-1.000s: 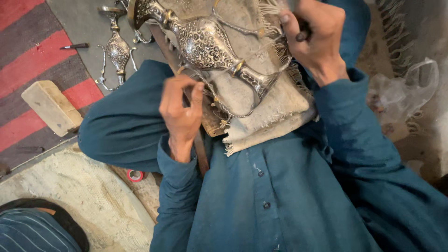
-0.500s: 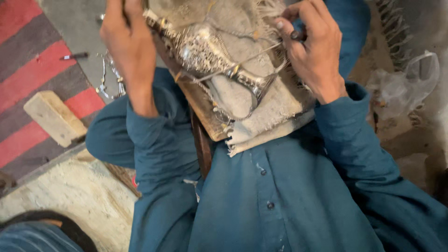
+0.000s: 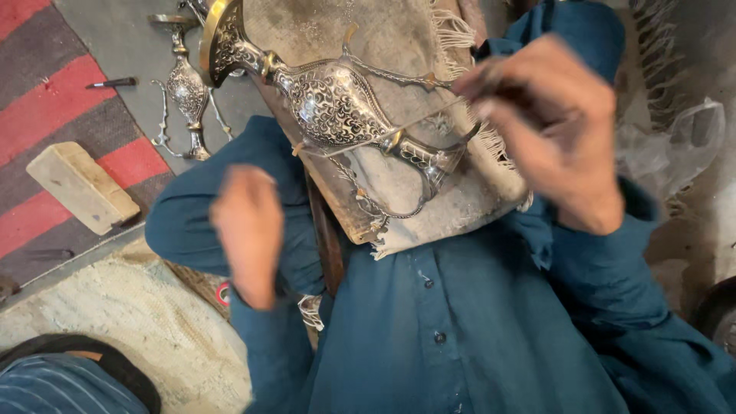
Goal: The person sits on the floor with an ornate silver ewer held on a leather sandbag pad. They hold a punch against the metal surface and strike it with a wooden mallet, repositioning the punch repeatedly to chase decorative patterns, occasionally rotating the ewer and adjusting the string securing it.
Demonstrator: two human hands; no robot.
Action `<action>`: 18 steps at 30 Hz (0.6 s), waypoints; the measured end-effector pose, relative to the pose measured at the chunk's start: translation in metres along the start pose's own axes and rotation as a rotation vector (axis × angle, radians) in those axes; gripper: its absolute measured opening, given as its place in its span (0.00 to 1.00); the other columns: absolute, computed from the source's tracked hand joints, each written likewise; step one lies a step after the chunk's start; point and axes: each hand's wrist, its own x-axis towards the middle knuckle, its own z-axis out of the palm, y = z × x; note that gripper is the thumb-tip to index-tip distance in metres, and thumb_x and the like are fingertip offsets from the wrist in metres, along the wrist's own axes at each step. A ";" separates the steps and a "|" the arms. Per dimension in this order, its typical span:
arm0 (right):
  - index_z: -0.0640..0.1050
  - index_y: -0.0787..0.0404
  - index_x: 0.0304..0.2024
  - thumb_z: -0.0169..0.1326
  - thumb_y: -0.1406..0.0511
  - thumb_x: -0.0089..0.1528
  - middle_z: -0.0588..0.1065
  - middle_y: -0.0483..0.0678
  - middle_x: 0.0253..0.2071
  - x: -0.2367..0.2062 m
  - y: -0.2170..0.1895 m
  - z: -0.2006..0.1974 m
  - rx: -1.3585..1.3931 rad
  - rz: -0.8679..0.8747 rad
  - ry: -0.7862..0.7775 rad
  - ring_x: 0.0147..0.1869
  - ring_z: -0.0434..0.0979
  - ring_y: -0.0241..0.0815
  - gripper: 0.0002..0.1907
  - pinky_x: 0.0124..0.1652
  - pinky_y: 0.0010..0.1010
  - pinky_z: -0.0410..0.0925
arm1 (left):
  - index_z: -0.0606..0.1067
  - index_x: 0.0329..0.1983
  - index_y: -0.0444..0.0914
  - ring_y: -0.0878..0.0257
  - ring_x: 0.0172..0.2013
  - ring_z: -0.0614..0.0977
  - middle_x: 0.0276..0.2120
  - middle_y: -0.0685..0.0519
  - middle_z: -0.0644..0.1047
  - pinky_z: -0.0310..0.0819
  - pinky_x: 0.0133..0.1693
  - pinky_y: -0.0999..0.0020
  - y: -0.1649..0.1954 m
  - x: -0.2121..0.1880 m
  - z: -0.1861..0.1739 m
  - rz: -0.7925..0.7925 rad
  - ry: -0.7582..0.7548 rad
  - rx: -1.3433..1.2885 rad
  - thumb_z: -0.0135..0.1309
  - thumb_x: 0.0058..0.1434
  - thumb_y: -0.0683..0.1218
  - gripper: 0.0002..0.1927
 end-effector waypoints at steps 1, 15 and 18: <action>0.75 0.71 0.51 0.55 0.78 0.70 0.76 0.54 0.49 0.002 0.001 0.007 0.143 0.081 -0.044 0.52 0.81 0.41 0.08 0.52 0.30 0.75 | 0.75 0.43 0.36 0.42 0.39 0.83 0.35 0.39 0.80 0.75 0.42 0.50 -0.001 -0.015 0.012 -0.071 -0.140 0.090 0.51 0.69 0.45 0.08; 0.68 0.68 0.57 0.56 0.76 0.73 0.74 0.50 0.52 0.005 0.022 0.036 0.468 0.181 -0.112 0.58 0.82 0.40 0.13 0.56 0.29 0.78 | 0.56 0.67 0.40 0.65 0.23 0.78 0.31 0.50 0.75 0.75 0.27 0.68 -0.054 -0.065 0.020 -0.504 0.059 -0.741 0.53 0.65 0.41 0.29; 0.69 0.69 0.56 0.56 0.77 0.74 0.75 0.51 0.50 0.004 0.023 0.036 0.383 0.133 -0.131 0.55 0.81 0.41 0.11 0.55 0.29 0.79 | 0.56 0.67 0.37 0.64 0.25 0.75 0.34 0.48 0.73 0.73 0.29 0.68 -0.037 -0.061 0.001 -0.351 0.085 -0.799 0.54 0.69 0.39 0.28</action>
